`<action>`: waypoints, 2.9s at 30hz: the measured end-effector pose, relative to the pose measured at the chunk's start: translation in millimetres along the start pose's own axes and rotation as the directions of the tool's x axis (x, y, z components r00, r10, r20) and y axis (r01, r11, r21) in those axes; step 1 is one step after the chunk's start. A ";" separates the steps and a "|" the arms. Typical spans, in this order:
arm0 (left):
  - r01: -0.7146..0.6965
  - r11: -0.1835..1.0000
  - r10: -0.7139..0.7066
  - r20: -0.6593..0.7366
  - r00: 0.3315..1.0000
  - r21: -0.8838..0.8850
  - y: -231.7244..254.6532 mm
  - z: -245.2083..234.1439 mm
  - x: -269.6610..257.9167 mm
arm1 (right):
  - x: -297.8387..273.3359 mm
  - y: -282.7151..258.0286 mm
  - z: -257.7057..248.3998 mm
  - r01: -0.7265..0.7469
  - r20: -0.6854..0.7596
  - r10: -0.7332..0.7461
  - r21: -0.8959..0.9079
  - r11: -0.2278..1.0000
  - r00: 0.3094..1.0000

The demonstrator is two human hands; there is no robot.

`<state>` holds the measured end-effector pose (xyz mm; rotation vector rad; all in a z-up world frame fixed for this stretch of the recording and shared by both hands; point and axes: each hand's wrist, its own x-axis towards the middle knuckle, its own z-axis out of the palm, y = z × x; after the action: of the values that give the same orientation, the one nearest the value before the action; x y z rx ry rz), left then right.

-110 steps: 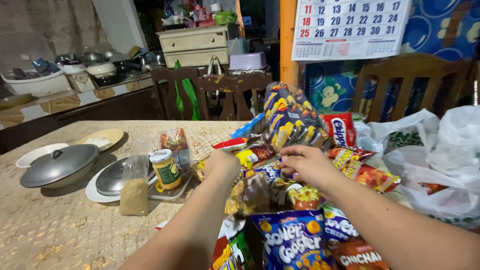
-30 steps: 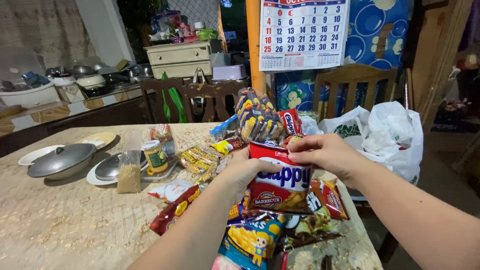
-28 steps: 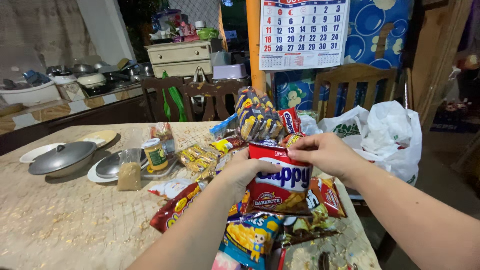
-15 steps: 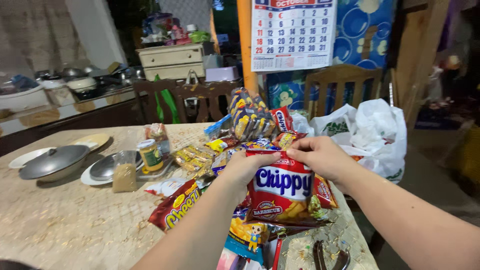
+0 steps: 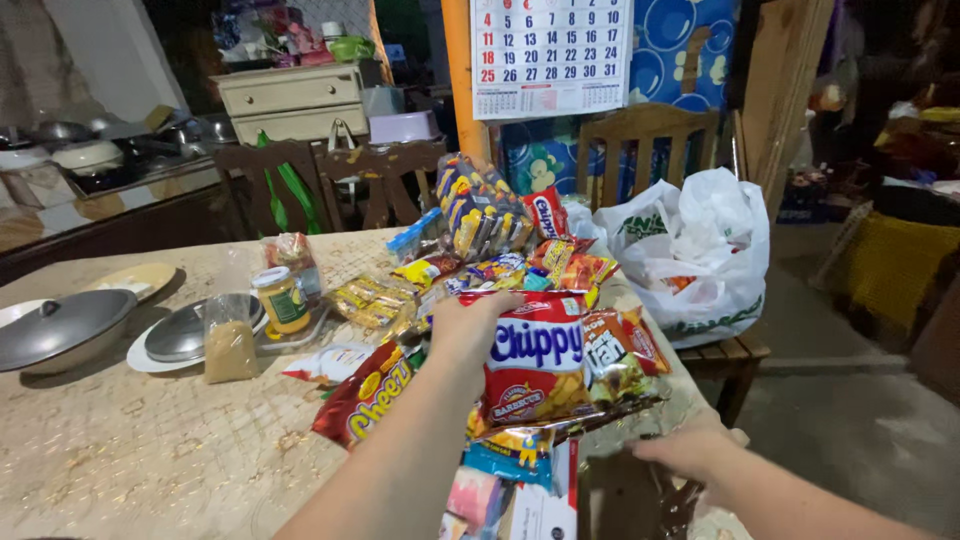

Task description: The person uses scissors to cut open multiple snack bags on a dining table, then hangs them on metal hooks attached to a chair back. The person handles various chip and cracker packages and secures them one by one.

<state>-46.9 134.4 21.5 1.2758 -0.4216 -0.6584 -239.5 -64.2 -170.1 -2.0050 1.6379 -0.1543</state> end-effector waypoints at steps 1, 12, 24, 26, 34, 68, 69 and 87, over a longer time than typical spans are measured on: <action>0.012 1.000 -0.012 -0.008 1.000 -0.021 -2.2 1.5 -2.0 | -6.3 4.6 2.8 -0.026 -0.030 0.025 -0.036 0.999 0.999; -0.004 0.999 0.002 0.064 0.998 0.035 -12.8 -20.1 -10.3 | 66.8 28.7 7.6 -0.170 0.013 0.216 0.661 0.731 0.976; -0.052 0.995 0.031 0.246 0.969 0.081 2.6 36.7 -16.1 | -101.0 -150.3 -236.9 0.123 -0.180 -0.243 0.964 -0.235 0.953; -0.080 0.993 0.049 0.319 0.946 0.085 3.3 42.1 -18.7 | -102.9 -155.4 -237.2 0.125 -0.198 -0.274 0.957 -0.263 0.941; -0.130 0.985 0.082 0.354 0.932 0.114 13.1 45.8 -17.2 | -88.9 -157.1 -233.3 0.231 -0.264 -0.308 0.963 -0.138 0.914; 0.040 0.991 0.003 0.312 0.950 -0.131 25.0 67.0 -1.5 | -96.7 -150.7 -221.1 0.418 -0.042 -0.472 0.537 0.732 0.881; 0.052 0.990 -0.010 0.310 0.951 -0.128 25.2 69.1 -1.0 | -93.6 -149.6 -222.0 0.449 -0.063 -0.493 0.522 0.725 0.868; -0.260 0.954 0.141 0.538 0.831 0.151 16.6 111.8 -12.5 | -65.7 -112.8 -285.5 0.431 -0.479 -0.250 0.874 -0.226 0.841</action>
<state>-122.9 62.9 66.7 1.2231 -1.0949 -0.7915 -275.8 -84.9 141.1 -0.9636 0.3315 -1.3609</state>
